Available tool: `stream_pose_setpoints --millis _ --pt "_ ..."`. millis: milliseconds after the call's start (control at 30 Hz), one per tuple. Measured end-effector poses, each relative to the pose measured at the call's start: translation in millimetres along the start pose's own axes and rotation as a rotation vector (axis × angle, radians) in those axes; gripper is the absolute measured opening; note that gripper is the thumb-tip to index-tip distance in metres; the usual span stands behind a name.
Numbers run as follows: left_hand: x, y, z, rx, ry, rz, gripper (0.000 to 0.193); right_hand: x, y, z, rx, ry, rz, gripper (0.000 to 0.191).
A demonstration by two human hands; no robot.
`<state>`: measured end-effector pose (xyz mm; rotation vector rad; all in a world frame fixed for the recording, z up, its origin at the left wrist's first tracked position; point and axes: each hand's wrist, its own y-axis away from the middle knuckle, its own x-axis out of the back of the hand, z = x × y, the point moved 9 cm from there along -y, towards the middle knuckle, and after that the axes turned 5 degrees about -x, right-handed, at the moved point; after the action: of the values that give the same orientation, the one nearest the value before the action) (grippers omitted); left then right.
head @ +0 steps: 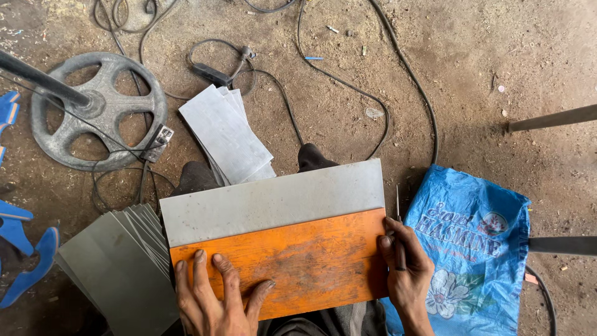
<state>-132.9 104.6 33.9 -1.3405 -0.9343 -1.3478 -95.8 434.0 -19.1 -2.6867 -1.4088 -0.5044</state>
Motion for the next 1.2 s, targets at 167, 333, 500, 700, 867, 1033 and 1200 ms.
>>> stream_pose_setpoints --millis 167,333,500,700,867,1033,1200 --pt "3.6 -0.6 0.9 -0.012 0.018 0.019 0.096 2.7 1.1 13.0 -0.033 0.013 0.014 0.032" --pt "7.9 -5.0 5.4 0.051 0.019 0.012 0.090 7.8 -0.5 14.0 0.007 -0.006 0.026 0.034" --pt "16.1 -1.2 3.8 0.115 0.231 0.079 0.070 25.9 -14.8 -63.1 0.378 -0.238 0.128 0.028" --pt "17.9 -0.8 1.0 0.097 0.306 -0.007 0.070 -74.1 19.6 -158.7 0.323 0.132 -0.270 0.017" --pt "16.3 4.7 0.1 0.117 0.305 0.045 0.058 -174.7 29.2 -191.3 0.281 0.157 -0.636 0.016" --pt "13.1 10.8 -5.4 0.124 0.322 0.063 0.057 -223.4 43.1 -196.4 0.330 0.144 -0.811 0.015" --pt "18.0 11.4 -8.7 0.116 0.300 0.078 0.057 -239.1 52.3 -195.8 0.321 0.224 -0.825 0.015"
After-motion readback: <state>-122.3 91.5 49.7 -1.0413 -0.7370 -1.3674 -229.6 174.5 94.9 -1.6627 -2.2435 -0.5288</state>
